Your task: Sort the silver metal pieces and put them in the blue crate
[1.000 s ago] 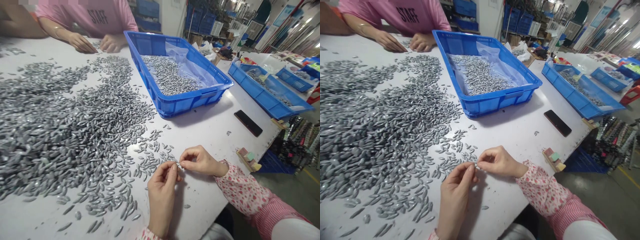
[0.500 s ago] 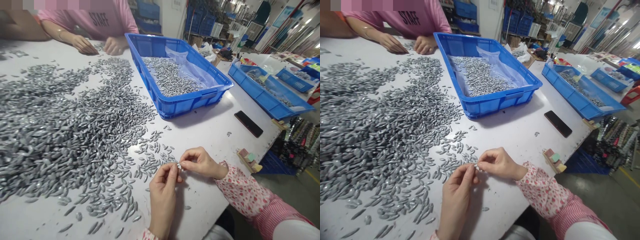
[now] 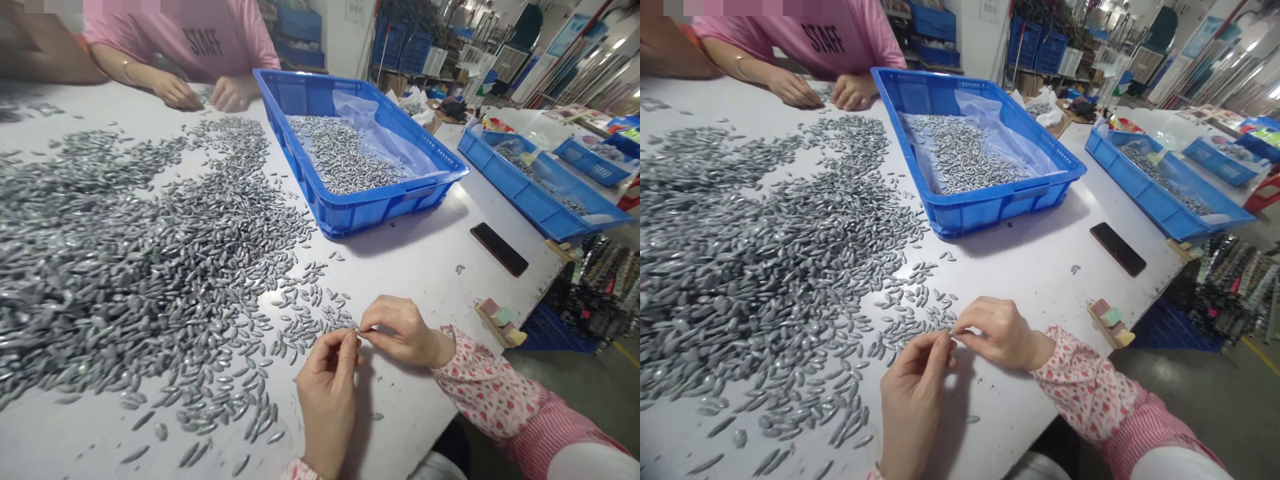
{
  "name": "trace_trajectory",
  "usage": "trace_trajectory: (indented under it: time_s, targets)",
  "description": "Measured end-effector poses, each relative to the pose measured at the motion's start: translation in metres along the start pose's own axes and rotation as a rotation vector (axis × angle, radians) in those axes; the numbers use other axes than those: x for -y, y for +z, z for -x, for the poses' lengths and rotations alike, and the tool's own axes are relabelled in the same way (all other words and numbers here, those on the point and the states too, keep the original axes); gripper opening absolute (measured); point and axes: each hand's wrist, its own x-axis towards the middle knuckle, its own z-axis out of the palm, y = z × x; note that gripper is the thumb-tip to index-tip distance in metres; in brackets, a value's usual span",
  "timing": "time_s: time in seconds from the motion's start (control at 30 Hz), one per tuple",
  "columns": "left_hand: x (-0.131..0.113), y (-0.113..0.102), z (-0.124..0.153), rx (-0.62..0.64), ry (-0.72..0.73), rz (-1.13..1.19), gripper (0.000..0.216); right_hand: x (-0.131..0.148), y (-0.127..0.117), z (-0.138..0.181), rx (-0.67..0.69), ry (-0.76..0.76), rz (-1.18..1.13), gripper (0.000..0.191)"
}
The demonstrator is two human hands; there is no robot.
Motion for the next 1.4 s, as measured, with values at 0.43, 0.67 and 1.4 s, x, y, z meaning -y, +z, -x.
trace_trajectory:
  time_s: [0.43, 0.67, 1.4]
  targets:
    - [0.0015, -0.0016, -0.0007, -0.020, 0.093, -0.095, 0.026, -0.0023, -0.0031, 0.0017, 0.099, -0.088, 0.208, 0.015]
    - [0.0040, -0.0011, 0.0006, -0.007, 0.114, -0.130, 0.025, -0.0001, -0.0034, -0.0011, 0.123, -0.117, 0.281, 0.016]
    - [0.0022, 0.0013, 0.0013, -0.011, -0.058, 0.206, 0.030, -0.0029, -0.0024, 0.0016, 0.055, 0.043, -0.226, 0.017]
